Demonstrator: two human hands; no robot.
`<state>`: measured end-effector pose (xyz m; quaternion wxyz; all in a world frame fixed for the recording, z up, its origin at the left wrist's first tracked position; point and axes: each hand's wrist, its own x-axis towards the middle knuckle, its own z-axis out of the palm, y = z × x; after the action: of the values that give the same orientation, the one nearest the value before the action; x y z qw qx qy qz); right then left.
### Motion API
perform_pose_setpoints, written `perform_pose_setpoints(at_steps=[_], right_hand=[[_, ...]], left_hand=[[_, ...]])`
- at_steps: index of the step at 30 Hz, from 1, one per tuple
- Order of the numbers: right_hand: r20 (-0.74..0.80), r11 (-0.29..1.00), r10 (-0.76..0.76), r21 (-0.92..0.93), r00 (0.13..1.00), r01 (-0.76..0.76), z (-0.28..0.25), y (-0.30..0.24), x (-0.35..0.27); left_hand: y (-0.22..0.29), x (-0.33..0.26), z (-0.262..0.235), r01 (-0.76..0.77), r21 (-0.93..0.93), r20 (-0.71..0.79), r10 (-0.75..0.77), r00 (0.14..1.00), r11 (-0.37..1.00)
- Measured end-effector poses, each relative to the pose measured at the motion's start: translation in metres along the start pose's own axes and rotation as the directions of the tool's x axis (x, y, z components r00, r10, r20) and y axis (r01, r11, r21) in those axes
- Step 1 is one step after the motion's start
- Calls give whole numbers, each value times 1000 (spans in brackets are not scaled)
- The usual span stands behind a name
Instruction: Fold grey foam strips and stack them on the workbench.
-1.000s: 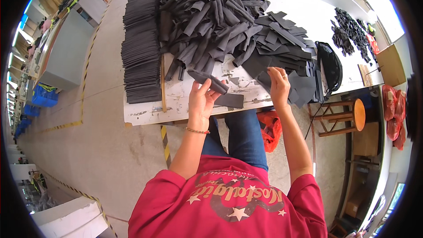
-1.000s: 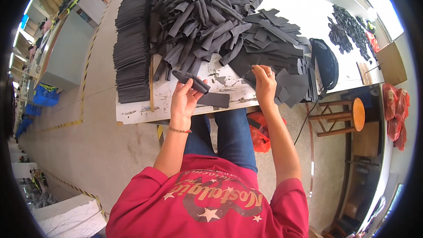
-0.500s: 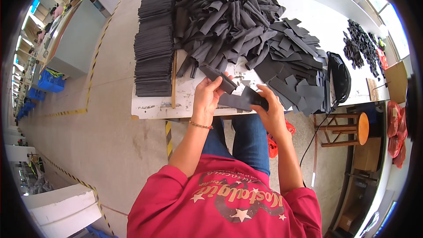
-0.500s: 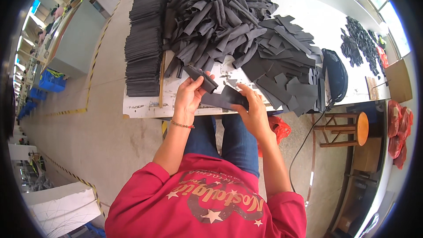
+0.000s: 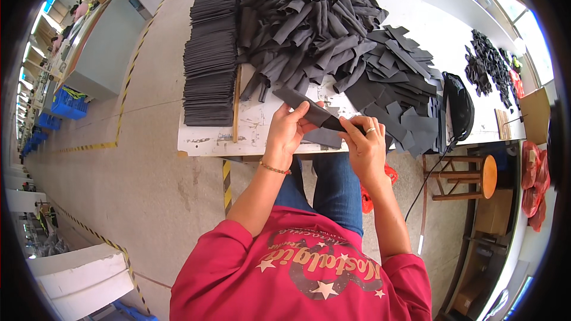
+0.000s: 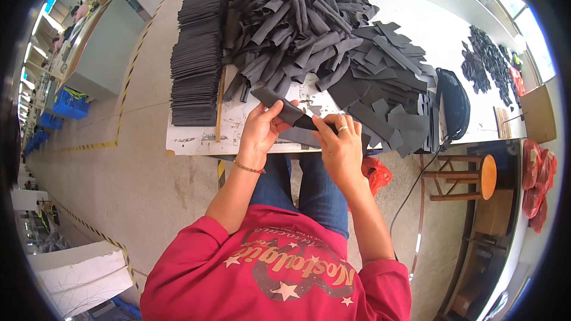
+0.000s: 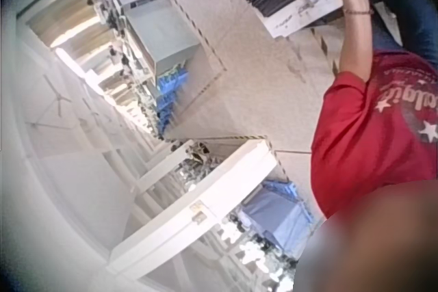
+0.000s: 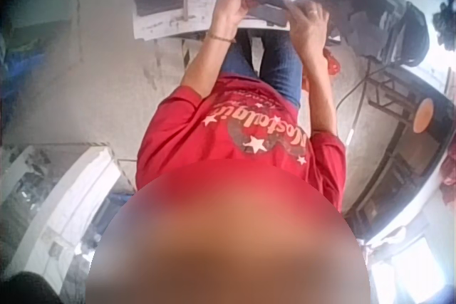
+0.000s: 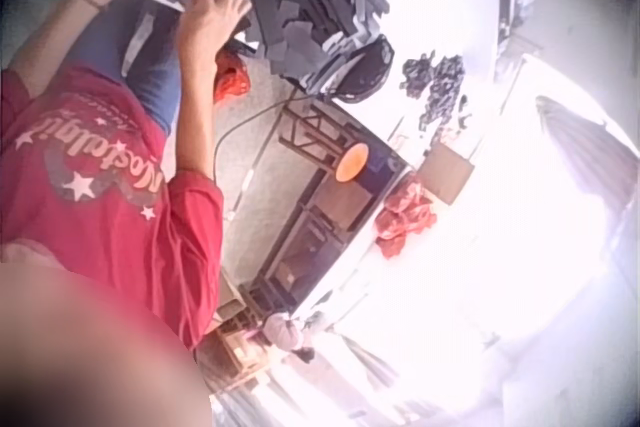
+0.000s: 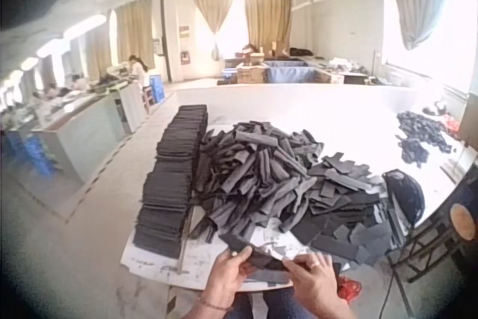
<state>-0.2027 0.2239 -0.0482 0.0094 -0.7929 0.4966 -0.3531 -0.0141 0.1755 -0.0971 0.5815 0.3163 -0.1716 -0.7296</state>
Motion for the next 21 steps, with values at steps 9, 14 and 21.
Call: perform_pose_setpoints(at_steps=[9,14,21], right_hand=[[-14,986,-74,-150,997,71,11,-13,5],[27,949,147,279,989,-149,28,-31,3],[62,975,74,204,995,-85,39,-22,-12]], left_hand=[[-8,-14,18,-116,59,17,115,993,992],[-13,-22,30,-106,-130,138,124,983,986],[-39,-18,21,-169,-69,231,180,956,983]])
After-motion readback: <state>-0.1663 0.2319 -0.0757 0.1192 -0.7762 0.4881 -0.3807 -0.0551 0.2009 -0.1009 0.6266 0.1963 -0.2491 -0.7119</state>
